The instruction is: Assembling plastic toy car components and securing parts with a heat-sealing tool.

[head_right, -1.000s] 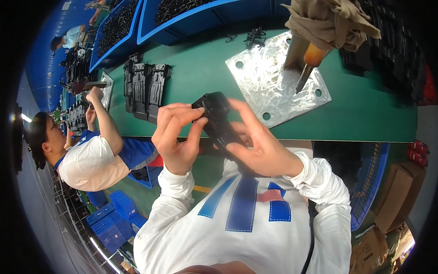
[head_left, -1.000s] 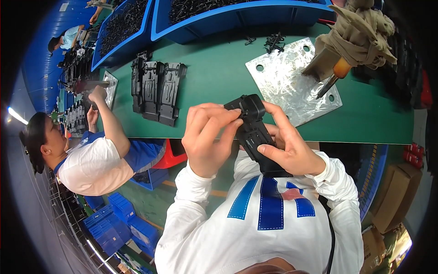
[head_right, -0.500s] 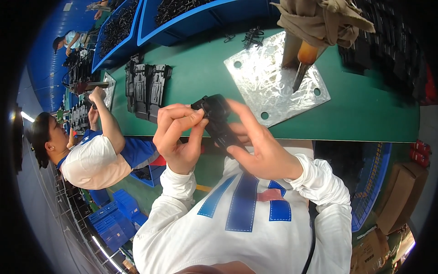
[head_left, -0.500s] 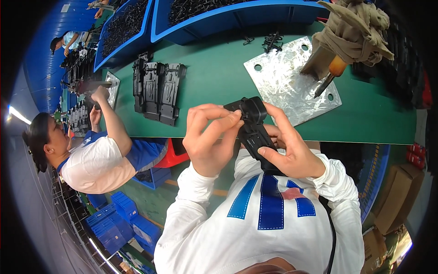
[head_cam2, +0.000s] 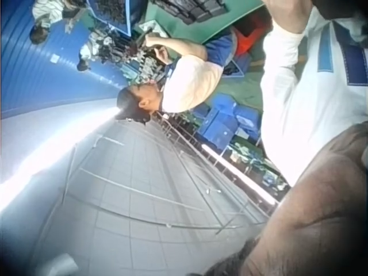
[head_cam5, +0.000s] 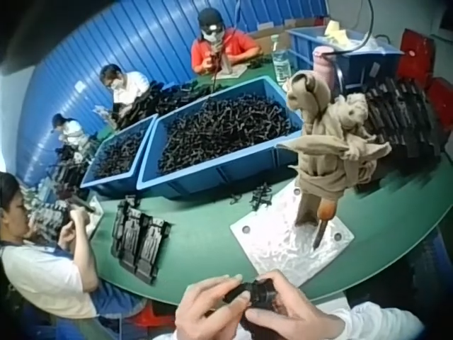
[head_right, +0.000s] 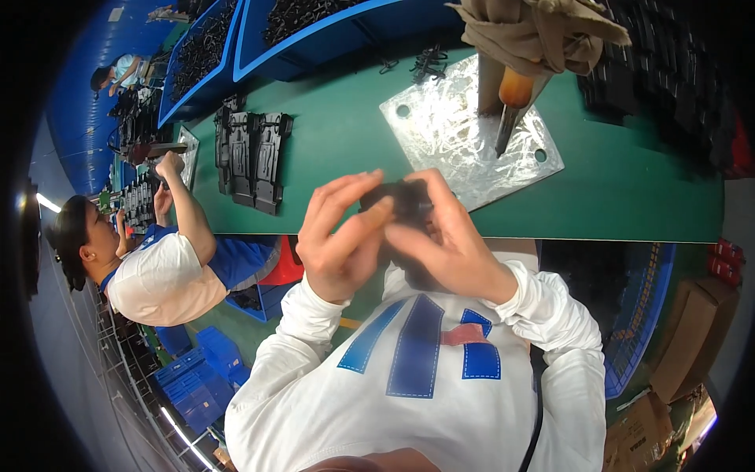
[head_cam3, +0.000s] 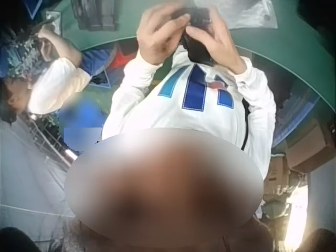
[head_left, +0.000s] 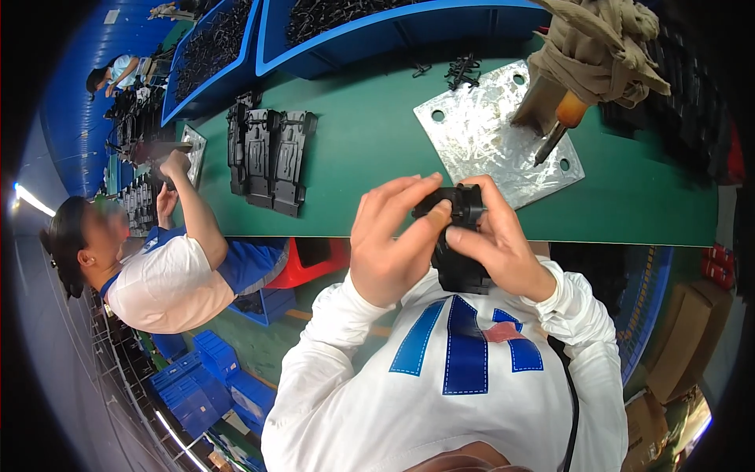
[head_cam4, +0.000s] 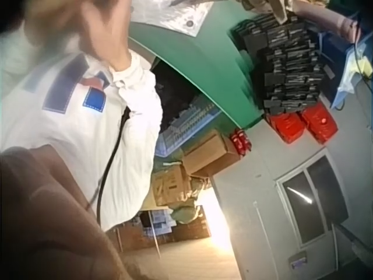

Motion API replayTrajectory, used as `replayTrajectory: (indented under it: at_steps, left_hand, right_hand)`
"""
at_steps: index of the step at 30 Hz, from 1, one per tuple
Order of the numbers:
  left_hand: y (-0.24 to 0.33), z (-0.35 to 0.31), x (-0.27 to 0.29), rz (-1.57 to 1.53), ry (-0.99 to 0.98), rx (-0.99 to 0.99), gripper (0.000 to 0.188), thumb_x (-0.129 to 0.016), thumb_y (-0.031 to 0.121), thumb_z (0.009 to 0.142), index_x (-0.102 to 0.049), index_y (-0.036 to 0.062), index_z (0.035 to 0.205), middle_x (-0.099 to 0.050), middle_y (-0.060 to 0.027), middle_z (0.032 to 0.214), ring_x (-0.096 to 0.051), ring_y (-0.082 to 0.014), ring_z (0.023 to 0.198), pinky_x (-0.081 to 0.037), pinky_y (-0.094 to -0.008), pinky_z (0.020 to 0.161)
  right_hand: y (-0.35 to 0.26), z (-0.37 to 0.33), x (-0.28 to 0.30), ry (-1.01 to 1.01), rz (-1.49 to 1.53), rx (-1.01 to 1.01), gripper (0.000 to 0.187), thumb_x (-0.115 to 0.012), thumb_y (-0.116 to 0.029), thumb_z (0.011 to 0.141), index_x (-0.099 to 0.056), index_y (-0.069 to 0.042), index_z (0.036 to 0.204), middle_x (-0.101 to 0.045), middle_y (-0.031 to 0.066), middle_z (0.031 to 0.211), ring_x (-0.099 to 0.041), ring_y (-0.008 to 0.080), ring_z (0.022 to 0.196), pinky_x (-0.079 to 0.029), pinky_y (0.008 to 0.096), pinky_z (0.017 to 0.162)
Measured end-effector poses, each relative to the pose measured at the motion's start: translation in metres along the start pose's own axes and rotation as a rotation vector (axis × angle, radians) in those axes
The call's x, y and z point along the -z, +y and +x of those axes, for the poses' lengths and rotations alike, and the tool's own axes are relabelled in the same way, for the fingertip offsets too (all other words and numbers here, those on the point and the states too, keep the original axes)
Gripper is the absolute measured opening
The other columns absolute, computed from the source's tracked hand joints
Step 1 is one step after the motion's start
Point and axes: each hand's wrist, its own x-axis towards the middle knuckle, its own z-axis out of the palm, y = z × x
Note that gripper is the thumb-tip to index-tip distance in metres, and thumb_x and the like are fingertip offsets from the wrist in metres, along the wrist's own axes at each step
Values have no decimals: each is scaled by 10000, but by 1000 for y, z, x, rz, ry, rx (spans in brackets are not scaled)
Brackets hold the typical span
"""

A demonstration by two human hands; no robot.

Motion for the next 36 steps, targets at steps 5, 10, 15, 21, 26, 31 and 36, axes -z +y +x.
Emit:
replayTrajectory:
  at_steps: [5, 10, 15, 21, 26, 31, 36]
  left_hand:
    - [13, -2, -4, 83, 40, -80, 260, -713, 69, 663, -718, 56, 922, -662, -93, 1125, -620, -266, 923, -467, -377, 744]
    - [18, -2, -3, 75, 23, -73, 286, -699, 72, 652, -726, 71, 936, -663, -86, 1132, -621, -264, 931, -464, -383, 747]
    - [17, -3, -8, 66, 21, -108, 304, -695, 70, 647, -733, 88, 949, -664, -79, 1153, -623, -258, 941, -463, -380, 748]
    - [21, 0, -10, 1, 54, -132, 286, -778, 54, 659, -717, 84, 937, -687, -84, 1129, -647, -254, 941, -468, -350, 748]
    - [22, 0, -12, -118, 59, -114, 330, -821, 40, 630, -710, 73, 939, -681, -117, 1120, -658, -280, 970, -525, -342, 770]
    - [30, -3, -13, -178, 68, -103, 382, -845, 27, 631, -708, 72, 985, -663, -158, 1138, -667, -309, 964, -548, -373, 836]
    - [38, -7, -11, -197, 75, -61, 373, -856, 72, 681, -690, 67, 1015, -663, -201, 1137, -663, -343, 973, -545, -395, 831]
  right_hand:
    - [0, 3, -4, 116, -99, 98, 145, -567, -139, 976, -482, -30, 1021, -573, 24, 895, -484, 34, 806, -416, 196, 652]
    - [4, -2, -4, 187, -205, 186, 143, -548, -167, 986, -496, -33, 987, -579, 18, 826, -490, 36, 776, -411, 200, 638]
    - [10, -6, 0, 236, -236, 233, 127, -534, -159, 984, -495, -38, 986, -572, 4, 770, -488, 32, 735, -402, 199, 616]
    - [3, -14, -2, 272, -95, 214, 140, -526, -166, 986, -499, -29, 970, -538, -10, 778, -461, 29, 698, -386, 191, 611]
    - [3, -22, 7, 302, -160, 292, 156, -526, -184, 992, -497, -31, 984, -537, -11, 806, -443, 32, 733, -386, 192, 650]
    - [-1, -32, 9, 325, -85, 297, 175, -532, -206, 995, -500, -34, 1000, -545, -9, 845, -457, 30, 754, -395, 189, 665]
    - [-5, -38, 10, 315, -146, 379, 183, -532, -212, 995, -500, -32, 1010, -543, -1, 870, -465, 37, 788, -400, 193, 698]
